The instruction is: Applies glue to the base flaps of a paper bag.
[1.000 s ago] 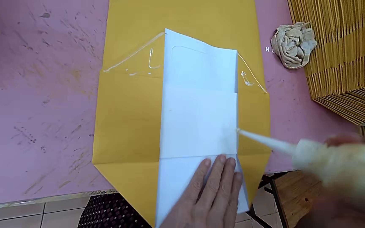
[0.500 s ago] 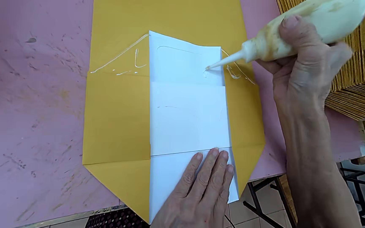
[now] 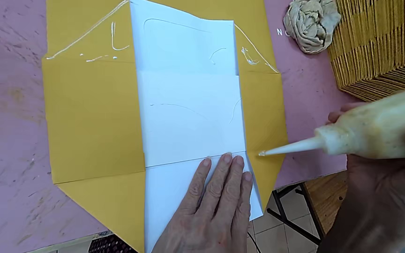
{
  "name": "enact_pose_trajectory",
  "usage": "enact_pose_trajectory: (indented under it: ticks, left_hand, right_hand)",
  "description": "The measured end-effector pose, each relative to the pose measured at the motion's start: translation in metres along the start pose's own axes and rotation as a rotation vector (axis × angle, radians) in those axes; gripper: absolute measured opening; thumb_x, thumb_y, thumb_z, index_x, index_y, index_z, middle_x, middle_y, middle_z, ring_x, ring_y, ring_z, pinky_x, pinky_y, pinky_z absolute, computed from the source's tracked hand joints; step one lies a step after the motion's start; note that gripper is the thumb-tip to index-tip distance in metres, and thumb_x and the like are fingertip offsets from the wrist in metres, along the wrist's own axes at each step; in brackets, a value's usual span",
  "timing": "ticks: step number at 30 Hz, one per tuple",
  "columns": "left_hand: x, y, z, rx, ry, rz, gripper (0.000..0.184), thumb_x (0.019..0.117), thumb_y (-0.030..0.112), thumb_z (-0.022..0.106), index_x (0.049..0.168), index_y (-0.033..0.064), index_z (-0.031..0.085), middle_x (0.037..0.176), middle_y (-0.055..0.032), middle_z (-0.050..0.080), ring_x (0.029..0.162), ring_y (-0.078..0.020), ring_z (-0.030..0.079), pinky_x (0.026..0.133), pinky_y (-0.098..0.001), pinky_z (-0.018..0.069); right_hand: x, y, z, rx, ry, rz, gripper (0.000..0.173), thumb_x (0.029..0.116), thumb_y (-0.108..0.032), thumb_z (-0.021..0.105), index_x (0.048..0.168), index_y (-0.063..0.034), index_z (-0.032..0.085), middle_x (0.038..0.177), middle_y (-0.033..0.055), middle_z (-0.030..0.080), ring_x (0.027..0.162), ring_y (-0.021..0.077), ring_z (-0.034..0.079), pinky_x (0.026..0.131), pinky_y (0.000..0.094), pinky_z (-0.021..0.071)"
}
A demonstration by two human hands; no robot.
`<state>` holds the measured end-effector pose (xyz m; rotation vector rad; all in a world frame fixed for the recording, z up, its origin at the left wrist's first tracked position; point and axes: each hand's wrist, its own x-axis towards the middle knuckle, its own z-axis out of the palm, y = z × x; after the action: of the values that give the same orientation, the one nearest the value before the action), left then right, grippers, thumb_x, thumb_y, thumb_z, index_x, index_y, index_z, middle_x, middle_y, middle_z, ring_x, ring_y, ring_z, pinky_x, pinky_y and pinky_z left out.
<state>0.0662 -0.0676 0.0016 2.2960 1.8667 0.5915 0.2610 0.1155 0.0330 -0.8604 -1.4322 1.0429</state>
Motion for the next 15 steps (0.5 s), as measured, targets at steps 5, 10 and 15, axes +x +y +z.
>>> enact_pose_trajectory:
  ticks: [5, 10, 15]
  left_hand:
    - [0.000, 0.003, 0.002, 0.070, -0.008, -0.003, 0.039, 0.1073, 0.014, 0.042, 0.138, -0.0023, 0.060, 0.145, -0.0175, 0.059, 0.135, -0.0331, 0.057, 0.113, -0.0529, 0.0379]
    - [0.000, 0.004, 0.002, 0.083, -0.013, -0.009, 0.037, 0.1051, 0.005, 0.044, 0.138, -0.0034, 0.060, 0.144, -0.0173, 0.060, 0.135, -0.0332, 0.057, 0.113, -0.0532, 0.0375]
    - [-0.001, 0.005, 0.002, 0.081, -0.023, -0.011, 0.037, 0.1052, 0.004, 0.043, 0.138, -0.0041, 0.059, 0.143, -0.0186, 0.060, 0.135, -0.0343, 0.056, 0.113, -0.0531, 0.0357]
  right_hand:
    - [-0.005, 0.003, -0.003, -0.047, 0.056, 0.046, 0.065, 0.0718, -0.022, 0.087, 0.123, -0.0133, 0.047, 0.106, 0.0100, 0.071, 0.095, 0.0300, 0.074, 0.079, 0.0471, 0.0653]
    - [-0.009, 0.001, 0.017, 0.019, 0.024, 0.047, 0.069, 0.0674, -0.019, 0.090, 0.121, -0.0119, 0.047, 0.105, 0.0115, 0.071, 0.095, 0.0315, 0.074, 0.077, 0.0478, 0.0661]
    - [-0.009, 0.000, 0.008, -0.011, 0.026, 0.034, 0.068, 0.0689, -0.020, 0.090, 0.121, -0.0122, 0.048, 0.105, 0.0116, 0.071, 0.095, 0.0318, 0.074, 0.077, 0.0477, 0.0660]
